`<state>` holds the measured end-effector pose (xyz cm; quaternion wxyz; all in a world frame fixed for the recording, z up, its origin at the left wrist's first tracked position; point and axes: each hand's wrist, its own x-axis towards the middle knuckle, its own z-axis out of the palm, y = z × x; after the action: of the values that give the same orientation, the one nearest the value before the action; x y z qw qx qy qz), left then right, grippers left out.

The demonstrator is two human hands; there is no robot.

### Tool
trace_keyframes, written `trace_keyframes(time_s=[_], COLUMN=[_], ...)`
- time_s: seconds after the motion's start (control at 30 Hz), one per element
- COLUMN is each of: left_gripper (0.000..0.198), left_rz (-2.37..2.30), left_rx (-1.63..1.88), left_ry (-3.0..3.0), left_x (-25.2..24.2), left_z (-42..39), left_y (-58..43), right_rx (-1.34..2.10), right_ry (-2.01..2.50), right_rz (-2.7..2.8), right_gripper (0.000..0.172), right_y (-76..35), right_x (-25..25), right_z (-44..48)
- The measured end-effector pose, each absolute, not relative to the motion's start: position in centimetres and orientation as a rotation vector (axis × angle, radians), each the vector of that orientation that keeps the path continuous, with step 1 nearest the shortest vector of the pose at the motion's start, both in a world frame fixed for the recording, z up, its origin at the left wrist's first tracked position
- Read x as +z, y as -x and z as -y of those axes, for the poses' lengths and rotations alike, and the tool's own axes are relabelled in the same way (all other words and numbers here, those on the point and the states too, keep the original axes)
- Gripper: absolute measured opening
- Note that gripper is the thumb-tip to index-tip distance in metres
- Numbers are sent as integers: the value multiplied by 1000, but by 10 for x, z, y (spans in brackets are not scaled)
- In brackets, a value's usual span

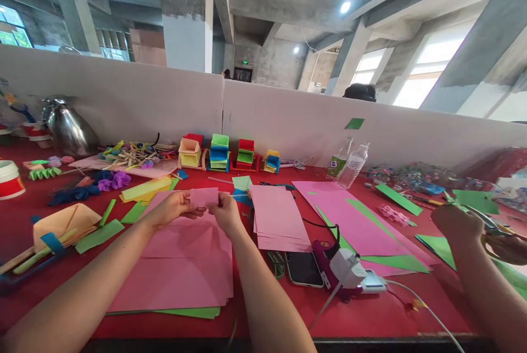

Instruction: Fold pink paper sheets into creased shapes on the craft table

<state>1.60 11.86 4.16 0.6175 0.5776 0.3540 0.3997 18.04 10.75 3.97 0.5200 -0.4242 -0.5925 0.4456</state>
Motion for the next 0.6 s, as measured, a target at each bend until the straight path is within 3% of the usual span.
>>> trace_keyframes(time_s=[0.27,0.6], left_gripper=[56,34], left_rz=[-791,-849], left_rx=[886,1150], left_ry=[-1404,-1355], left_x=[35,28], left_z=[-126,-132], left_y=[2,-7], right_rx=[1064,1078], right_ry=[1043,1002], right_rz=[1442,1539], right_gripper=[13,19], right_y=[-186,-183], right_x=[37,38], right_z=[-109,-106])
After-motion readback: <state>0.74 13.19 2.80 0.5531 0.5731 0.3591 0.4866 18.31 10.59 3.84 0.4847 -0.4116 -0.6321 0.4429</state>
